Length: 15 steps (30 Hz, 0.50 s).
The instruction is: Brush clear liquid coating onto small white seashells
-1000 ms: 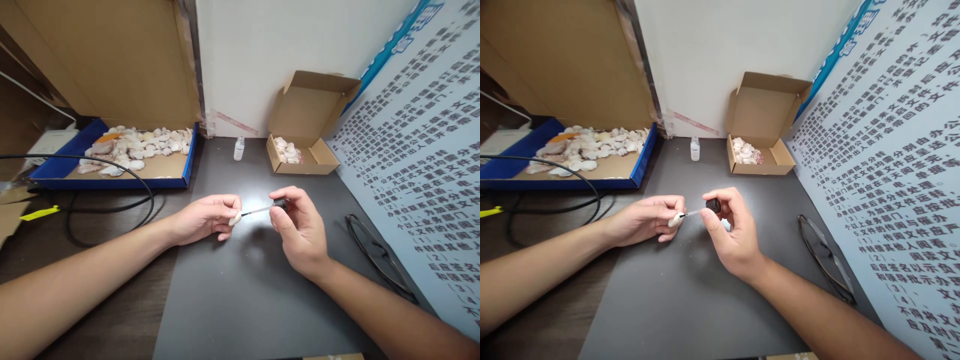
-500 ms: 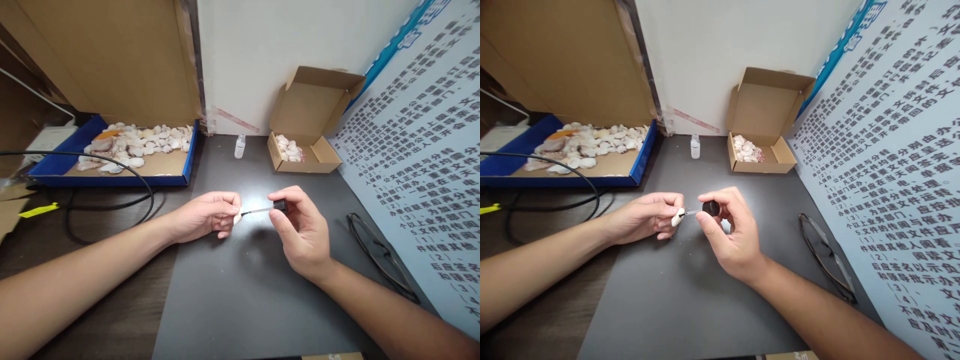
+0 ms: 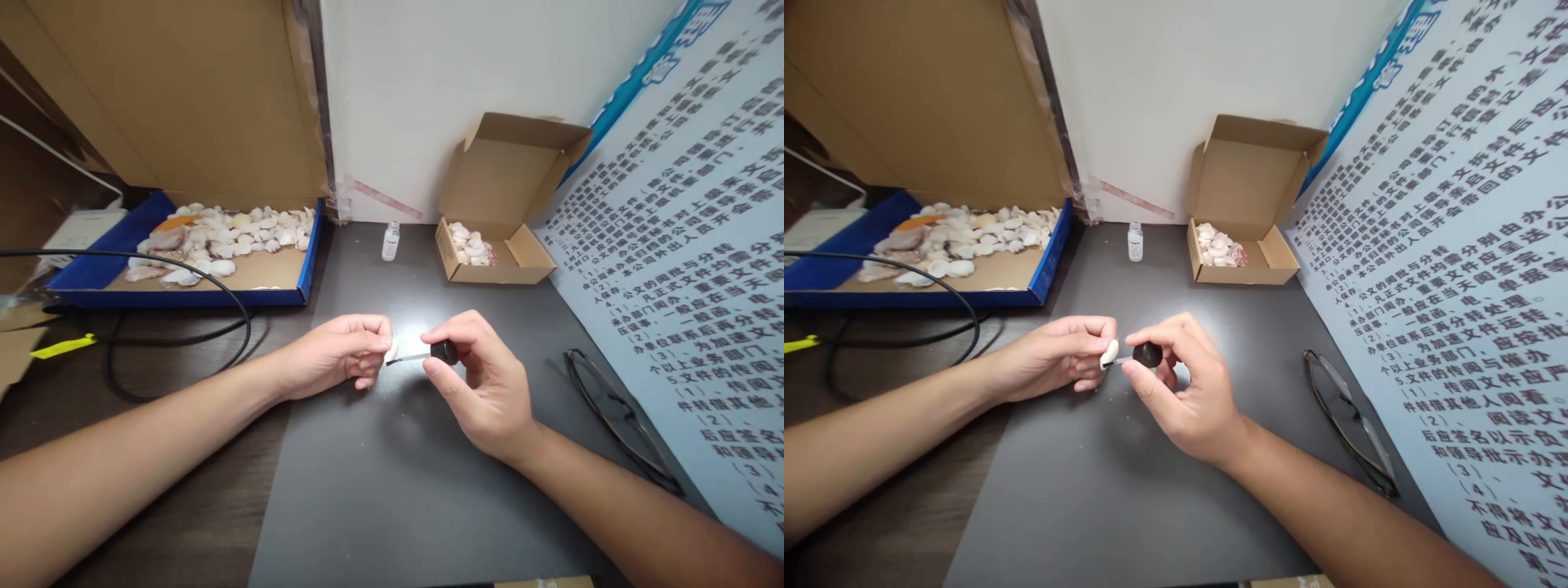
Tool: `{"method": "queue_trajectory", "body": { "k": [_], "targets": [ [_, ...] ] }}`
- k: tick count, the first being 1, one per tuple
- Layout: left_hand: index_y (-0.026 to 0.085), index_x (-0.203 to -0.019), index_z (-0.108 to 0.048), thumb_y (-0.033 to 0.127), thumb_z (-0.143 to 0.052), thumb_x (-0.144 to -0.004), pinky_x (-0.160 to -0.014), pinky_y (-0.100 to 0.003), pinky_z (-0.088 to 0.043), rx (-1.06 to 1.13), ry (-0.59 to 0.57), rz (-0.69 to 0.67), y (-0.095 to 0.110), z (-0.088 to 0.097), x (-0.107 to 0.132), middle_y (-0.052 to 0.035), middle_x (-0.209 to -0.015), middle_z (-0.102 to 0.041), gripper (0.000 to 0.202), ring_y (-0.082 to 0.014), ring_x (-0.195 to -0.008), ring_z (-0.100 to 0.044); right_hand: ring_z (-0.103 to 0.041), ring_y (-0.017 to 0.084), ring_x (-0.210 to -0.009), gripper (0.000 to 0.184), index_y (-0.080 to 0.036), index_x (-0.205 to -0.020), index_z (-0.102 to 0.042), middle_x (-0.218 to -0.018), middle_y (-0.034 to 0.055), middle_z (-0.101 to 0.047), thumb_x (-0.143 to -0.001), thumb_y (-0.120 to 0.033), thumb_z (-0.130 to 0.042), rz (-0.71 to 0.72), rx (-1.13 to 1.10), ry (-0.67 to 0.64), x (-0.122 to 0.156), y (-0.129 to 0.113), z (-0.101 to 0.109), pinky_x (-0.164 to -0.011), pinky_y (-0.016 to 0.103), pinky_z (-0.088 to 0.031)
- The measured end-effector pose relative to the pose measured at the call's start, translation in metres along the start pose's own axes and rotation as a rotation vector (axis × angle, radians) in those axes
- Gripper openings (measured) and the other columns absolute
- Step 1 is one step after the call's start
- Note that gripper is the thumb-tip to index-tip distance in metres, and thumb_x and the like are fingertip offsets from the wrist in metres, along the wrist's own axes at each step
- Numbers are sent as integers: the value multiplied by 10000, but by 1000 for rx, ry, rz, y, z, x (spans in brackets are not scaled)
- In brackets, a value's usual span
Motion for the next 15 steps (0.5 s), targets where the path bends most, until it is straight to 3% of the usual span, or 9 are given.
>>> {"method": "queue_trajectory", "body": {
  "k": [15],
  "targets": [
    [150, -705, -434, 275, -652, -860, -491, -157, -367, 14, 21, -22, 1, 1, -1, 67, -559, -361, 296, -33, -496, -331, -512, 138, -686, 202, -255, -1048, -637, -846, 14, -546, -871, -171, -690, 65, -34, 12, 1, -4, 1, -582, 286, -457]
  ]
}}
Point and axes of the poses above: each hand's wrist, its own x-axis away from the middle knuckle, its own z-axis out of the back of the hand, y = z × x, the point moved 7 cm from there along -x, towards the middle knuckle
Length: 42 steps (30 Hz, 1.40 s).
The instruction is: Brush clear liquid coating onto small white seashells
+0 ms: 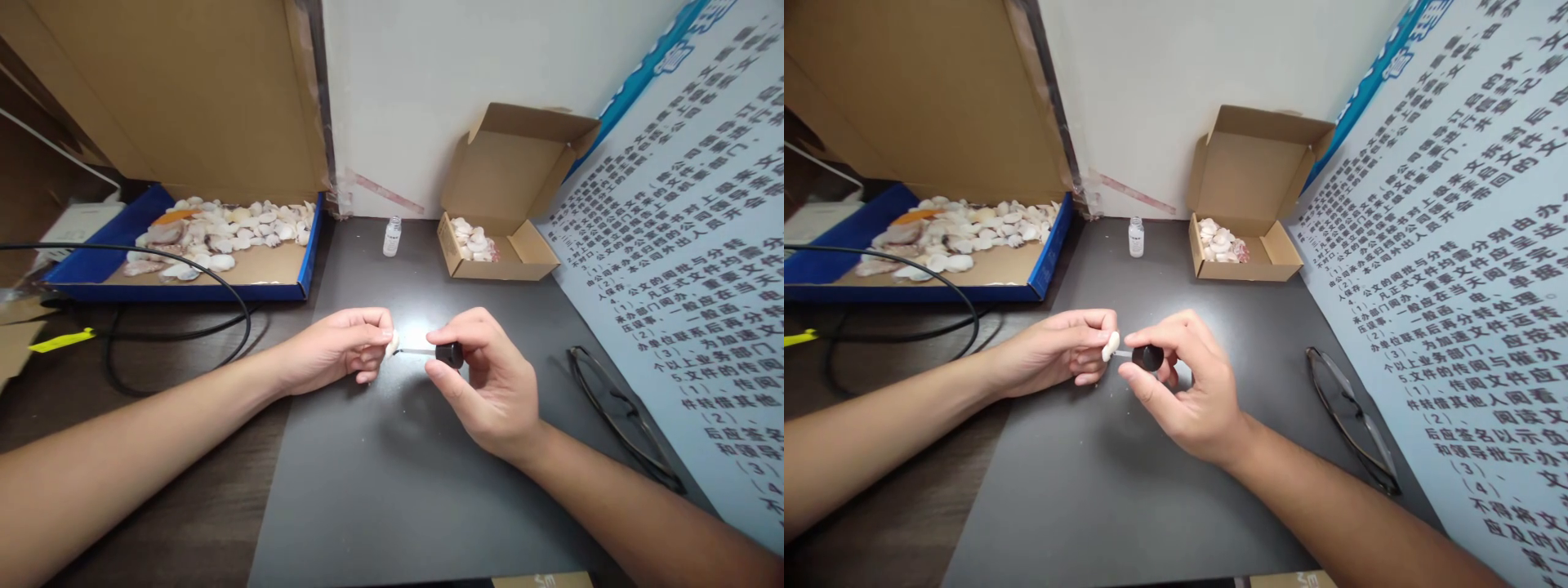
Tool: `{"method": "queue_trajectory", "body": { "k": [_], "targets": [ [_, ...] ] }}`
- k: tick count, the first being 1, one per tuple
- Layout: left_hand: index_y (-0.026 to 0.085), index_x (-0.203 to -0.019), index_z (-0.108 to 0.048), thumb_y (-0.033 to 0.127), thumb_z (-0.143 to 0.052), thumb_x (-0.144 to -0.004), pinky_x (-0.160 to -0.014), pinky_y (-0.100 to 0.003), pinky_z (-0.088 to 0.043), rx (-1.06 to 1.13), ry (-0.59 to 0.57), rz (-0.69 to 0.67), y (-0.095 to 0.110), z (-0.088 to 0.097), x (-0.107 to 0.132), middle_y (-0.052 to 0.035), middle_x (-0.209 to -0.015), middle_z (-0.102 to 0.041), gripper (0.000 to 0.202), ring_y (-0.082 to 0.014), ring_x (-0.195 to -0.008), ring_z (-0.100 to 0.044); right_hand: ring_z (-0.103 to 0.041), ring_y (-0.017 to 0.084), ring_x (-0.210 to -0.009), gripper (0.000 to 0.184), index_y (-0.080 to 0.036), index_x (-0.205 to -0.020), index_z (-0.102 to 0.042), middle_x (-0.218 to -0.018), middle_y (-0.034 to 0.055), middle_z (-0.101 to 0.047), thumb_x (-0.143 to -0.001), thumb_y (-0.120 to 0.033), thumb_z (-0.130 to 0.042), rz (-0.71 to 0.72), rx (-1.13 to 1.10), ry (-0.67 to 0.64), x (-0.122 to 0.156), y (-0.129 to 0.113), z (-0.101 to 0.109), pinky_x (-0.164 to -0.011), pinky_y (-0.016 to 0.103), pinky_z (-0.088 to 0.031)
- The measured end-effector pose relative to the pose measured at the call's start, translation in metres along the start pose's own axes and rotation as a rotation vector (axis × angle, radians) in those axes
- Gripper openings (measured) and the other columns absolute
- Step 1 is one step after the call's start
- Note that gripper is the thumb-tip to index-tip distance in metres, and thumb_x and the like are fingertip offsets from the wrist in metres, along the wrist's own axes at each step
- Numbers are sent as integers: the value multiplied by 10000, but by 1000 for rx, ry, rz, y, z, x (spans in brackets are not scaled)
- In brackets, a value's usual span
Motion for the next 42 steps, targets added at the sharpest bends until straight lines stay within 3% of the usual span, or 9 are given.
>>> {"method": "queue_trajectory", "body": {
  "k": [9, 23, 33, 42],
  "targets": [
    [140, -704, -462, 240, -628, -871, -491, -168, -406, 58, 20, -6, 1, 3, -1, 54, -564, -394, 256, -35, -486, -373, -511, 129, -657, 163, -235, -994, -657, -812, 9, -540, -853, -158, -682, -42, 34, -1, -2, 2, 0, -581, 286, -474],
    [137, -760, -550, 211, -627, -849, -487, -178, -409, 169, 72, -42, 5, 10, -1, 44, -620, -422, 139, -33, -485, -382, -540, 140, -676, 221, -266, -1125, -676, -793, 5, -586, -907, -232, -681, -79, 57, -29, 2, 9, 0, -604, 293, -475],
    [133, -719, -483, 229, -642, -868, -488, -159, -317, 168, 76, -35, 3, 10, -1, 57, -596, -362, 238, -20, -490, -338, -539, 126, -640, 360, -270, -1207, -641, -783, 1, -586, -890, -101, -661, 130, 67, -92, -3, -9, -4, -575, 262, -476],
    [136, -716, -464, 238, -637, -865, -493, -160, -304, 165, 93, -18, 2, 11, 0, 67, -595, -308, 250, -21, -493, -324, -524, 87, -584, 236, -169, -1090, -668, -774, 12, -609, -873, -80, -643, 168, 88, -159, -4, -17, -11, -551, 216, -483]
  ]
}}
Point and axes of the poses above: each hand's wrist, its own x-axis away from the middle knuckle, its own z-axis out of the back of the hand, y = z × x, the point moved 7 cm from there along -x, towards the middle knuckle
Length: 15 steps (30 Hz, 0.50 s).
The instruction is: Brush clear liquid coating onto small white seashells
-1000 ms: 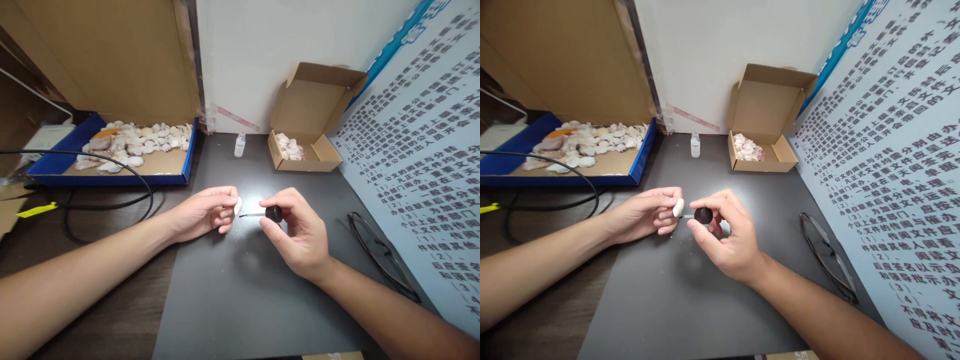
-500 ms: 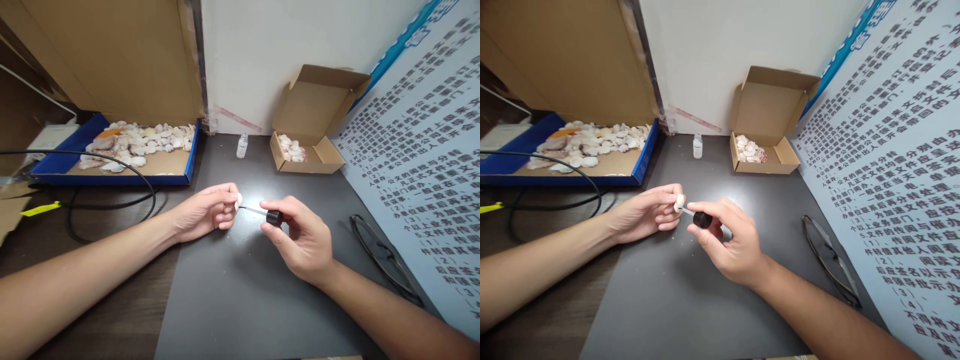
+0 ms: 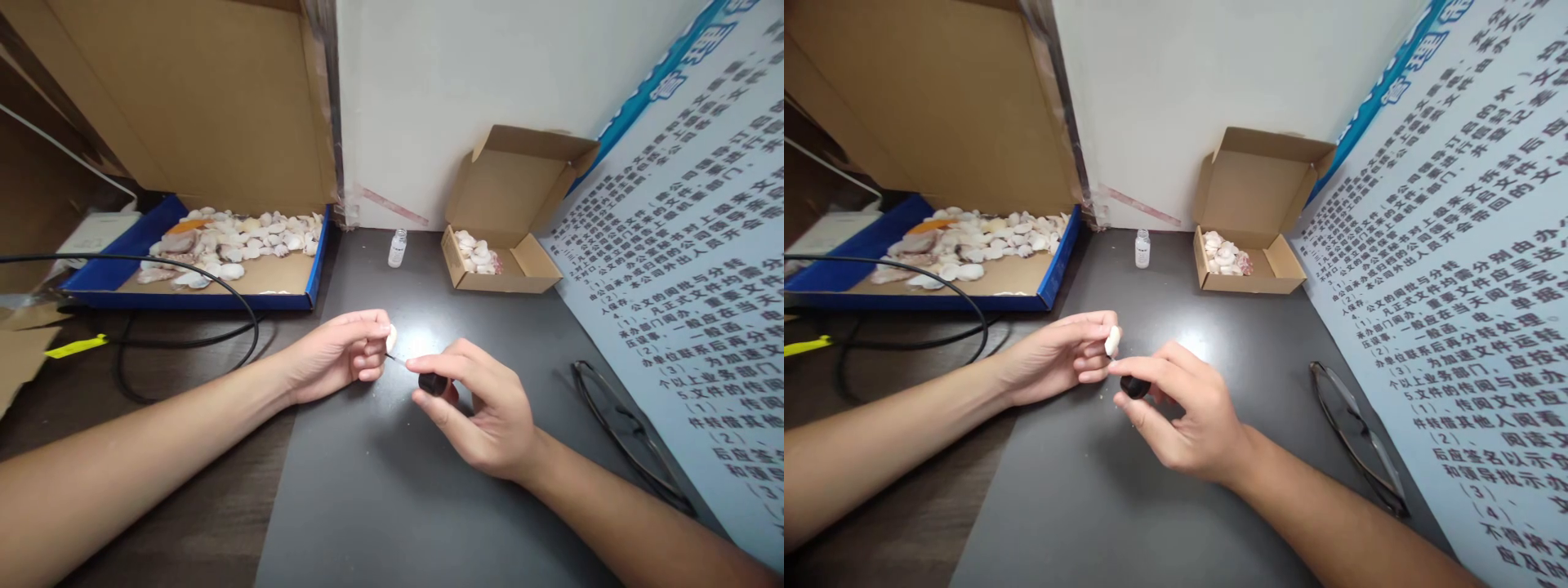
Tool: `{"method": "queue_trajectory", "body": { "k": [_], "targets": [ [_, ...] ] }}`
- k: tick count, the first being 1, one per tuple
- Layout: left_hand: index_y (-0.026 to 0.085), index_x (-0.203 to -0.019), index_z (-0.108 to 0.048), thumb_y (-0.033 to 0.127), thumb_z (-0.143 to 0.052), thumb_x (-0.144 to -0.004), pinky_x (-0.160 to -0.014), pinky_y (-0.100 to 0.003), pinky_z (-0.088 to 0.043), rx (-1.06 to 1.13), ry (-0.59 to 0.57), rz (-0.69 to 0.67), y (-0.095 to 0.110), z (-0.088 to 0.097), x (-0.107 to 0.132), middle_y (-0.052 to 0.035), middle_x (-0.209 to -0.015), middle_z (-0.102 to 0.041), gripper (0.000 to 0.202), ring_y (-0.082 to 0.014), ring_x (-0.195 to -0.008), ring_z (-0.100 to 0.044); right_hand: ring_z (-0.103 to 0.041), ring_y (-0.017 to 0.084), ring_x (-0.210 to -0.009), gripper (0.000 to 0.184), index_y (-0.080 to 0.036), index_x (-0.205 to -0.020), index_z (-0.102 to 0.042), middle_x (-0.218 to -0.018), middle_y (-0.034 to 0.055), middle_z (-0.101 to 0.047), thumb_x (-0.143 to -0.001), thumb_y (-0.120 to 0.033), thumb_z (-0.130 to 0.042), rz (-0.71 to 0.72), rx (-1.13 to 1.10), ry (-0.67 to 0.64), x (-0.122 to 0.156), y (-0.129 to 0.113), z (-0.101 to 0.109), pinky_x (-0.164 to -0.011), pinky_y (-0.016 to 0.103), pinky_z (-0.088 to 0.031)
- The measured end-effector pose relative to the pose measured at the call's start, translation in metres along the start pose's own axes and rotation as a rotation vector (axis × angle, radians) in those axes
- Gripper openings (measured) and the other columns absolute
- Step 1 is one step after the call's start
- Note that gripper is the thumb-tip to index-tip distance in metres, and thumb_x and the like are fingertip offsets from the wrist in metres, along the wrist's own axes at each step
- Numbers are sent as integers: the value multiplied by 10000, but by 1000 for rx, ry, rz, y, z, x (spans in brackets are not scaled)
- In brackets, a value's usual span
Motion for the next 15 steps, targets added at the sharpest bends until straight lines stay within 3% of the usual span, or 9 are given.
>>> {"method": "queue_trajectory", "body": {
  "k": [6, 15],
  "targets": [
    [142, -696, -436, 226, -637, -862, -495, -169, -303, -1, 2, -15, 1, 0, -2, 61, -598, -322, 274, -27, -496, -321, -540, 100, -604, 268, -190, -1126, -659, -782, 11, -585, -879, -88, -640, -2, 9, 54, 1, 1, 5, -552, 226, -477],
    [141, -696, -442, 231, -654, -850, -486, -161, -309, 4, 4, -18, 1, 1, -1, 61, -619, -323, 276, -25, -499, -309, -517, 100, -588, 182, -169, -1049, -658, -688, -13, -558, -877, -117, -631, -41, 46, 26, 0, 1, 3, -555, 227, -455]
  ]
}}
Point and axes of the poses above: each hand's wrist, its own x-axis away from the middle knuckle, its own z-axis out of the back of the hand, y = z × x, the point moved 7 cm from there along -x, towards the middle knuckle
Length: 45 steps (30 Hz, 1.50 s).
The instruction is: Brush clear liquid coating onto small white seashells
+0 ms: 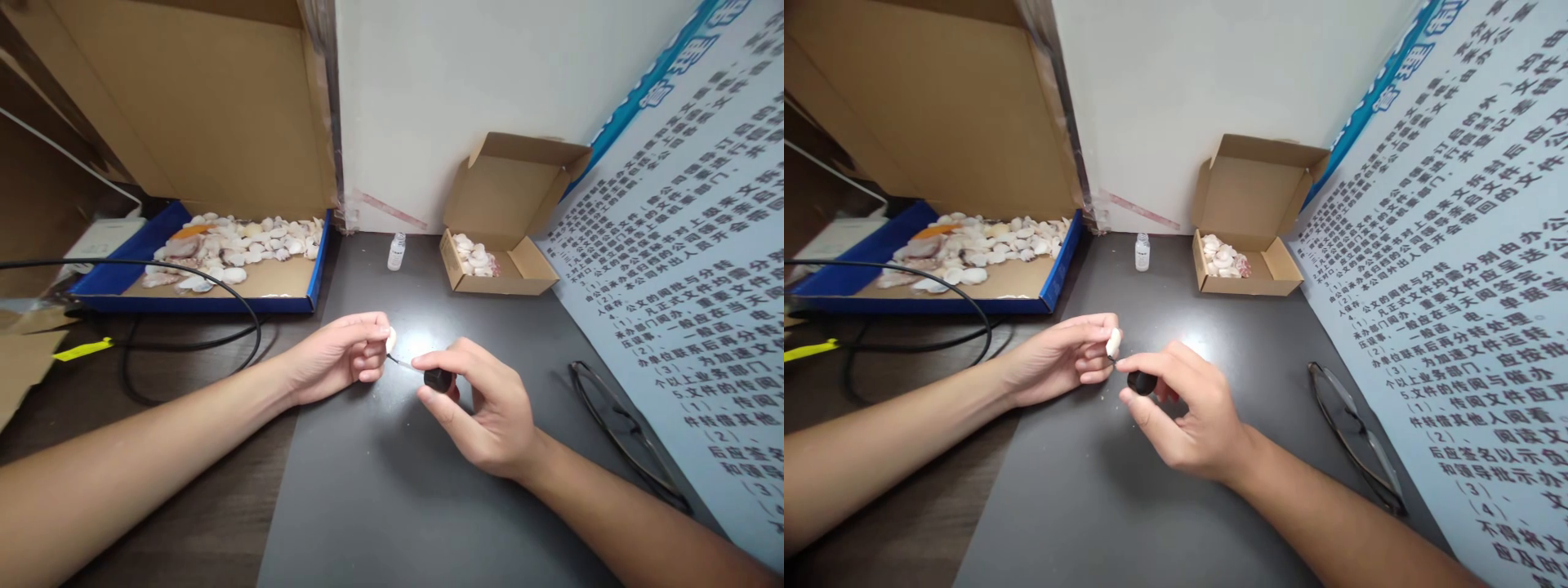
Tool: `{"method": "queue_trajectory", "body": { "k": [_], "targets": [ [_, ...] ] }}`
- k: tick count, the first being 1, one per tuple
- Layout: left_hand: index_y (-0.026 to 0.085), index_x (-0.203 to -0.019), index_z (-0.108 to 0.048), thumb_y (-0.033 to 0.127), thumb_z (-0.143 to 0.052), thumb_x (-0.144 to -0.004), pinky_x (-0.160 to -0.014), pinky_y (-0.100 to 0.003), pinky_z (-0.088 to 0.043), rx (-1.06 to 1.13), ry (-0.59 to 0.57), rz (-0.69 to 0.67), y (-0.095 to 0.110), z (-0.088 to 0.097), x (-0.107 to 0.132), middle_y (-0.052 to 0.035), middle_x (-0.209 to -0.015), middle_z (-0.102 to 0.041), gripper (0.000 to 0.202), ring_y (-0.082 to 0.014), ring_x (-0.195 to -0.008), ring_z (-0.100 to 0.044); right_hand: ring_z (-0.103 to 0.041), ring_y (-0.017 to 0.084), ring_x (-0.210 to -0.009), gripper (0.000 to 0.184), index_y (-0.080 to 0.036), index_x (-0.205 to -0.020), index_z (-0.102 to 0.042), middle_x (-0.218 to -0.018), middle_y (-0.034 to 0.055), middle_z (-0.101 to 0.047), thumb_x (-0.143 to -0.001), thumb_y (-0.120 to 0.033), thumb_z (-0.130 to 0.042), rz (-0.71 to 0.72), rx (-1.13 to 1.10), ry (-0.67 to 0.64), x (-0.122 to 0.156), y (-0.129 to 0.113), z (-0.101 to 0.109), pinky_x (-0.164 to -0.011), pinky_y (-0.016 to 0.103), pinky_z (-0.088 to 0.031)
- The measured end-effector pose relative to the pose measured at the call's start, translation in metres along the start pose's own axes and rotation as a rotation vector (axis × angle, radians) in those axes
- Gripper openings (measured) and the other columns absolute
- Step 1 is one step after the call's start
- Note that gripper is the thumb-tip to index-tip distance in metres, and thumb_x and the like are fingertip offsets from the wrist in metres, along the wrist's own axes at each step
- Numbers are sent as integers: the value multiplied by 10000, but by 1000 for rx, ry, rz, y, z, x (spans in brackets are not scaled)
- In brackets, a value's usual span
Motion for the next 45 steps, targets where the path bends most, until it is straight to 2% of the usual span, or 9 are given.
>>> {"method": "queue_trajectory", "body": {
  "k": [5, 10, 15, 20, 23, 29, 33, 40, 45],
  "targets": [
    [139, -689, -460, 213, -649, -836, -482, -167, -301, -5, 8, 5, 0, -1, 1, 62, -596, -318, 251, -31, -493, -314, -525, 101, -613, 230, -188, -1103, -647, -748, -5, -593, -890, -111, -614, 12, -6, 31, 0, -1, 2, -578, 228, -460],
    [132, -672, -475, 185, -614, -822, -483, -179, -313, 8, 2, 5, 2, -3, 2, 47, -614, -378, 212, -32, -488, -313, -503, 92, -568, 139, -170, -995, -666, -676, -23, -539, -870, -130, -617, -39, 33, 10, -2, 3, 2, -552, 219, -451],
    [133, -690, -499, 192, -615, -811, -488, -181, -315, 21, -14, 40, 1, -4, 2, 50, -607, -366, 178, -33, -485, -315, -512, 94, -578, 161, -187, -993, -653, -679, -28, -543, -850, -125, -615, -58, 3, 72, -2, 4, 4, -561, 220, -445],
    [140, -718, -520, 184, -594, -805, -492, -184, -322, 48, -28, 50, 2, -6, 3, 47, -591, -361, 122, -44, -487, -323, -491, 89, -571, 172, -194, -976, -648, -696, -31, -545, -826, -118, -617, -126, -15, 133, -9, 6, 5, -559, 225, -420],
    [141, -702, -502, 173, -575, -795, -493, -192, -322, 63, -54, 47, 2, -7, 3, 42, -600, -362, 123, -50, -489, -330, -423, 80, -525, 72, -187, -856, -624, -653, -41, -521, -826, -131, -590, -235, -46, 197, -20, 18, 6, -517, 228, -365],
    [146, -682, -455, 152, -516, -800, -488, -208, -320, 123, -73, 44, 3, -6, 2, 31, -643, -368, 133, -57, -491, -320, -274, 68, -452, 65, -202, -821, -523, -583, -84, -367, -823, -247, -571, -513, -491, 307, -28, 63, -15, -431, 222, -264],
    [143, -675, -470, 151, -497, -799, -487, -209, -324, 128, -79, 50, 2, -5, 1, 28, -628, -362, 127, -62, -492, -323, -218, 62, -408, 123, -225, -794, -444, -513, -119, -277, -831, -267, -553, -631, -657, 342, -15, 76, -25, -395, 201, -203],
    [139, -682, -503, 151, -496, -790, -501, -208, -345, 139, -59, 95, 0, -4, 1, 25, -596, -375, 109, -64, -488, -329, -268, 69, -453, 126, -215, -795, -456, -541, -99, -345, -841, -258, -565, -637, -556, 284, -6, 77, -26, -432, 207, -228],
    [136, -685, -514, 142, -506, -787, -497, -205, -355, 99, -64, 101, -1, -4, 0, 28, -575, -365, 102, -64, -488, -324, -267, 71, -462, 114, -217, -792, -446, -566, -96, -325, -830, -244, -550, -607, -513, 293, -5, 76, -22, -446, 209, -245]
  ]
}}
Point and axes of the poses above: each hand's wrist, its own x-axis away from the middle knuckle, its own z-axis out of the back of the hand, y = z × x, the point moved 7 cm from there along -x, towards the middle knuckle
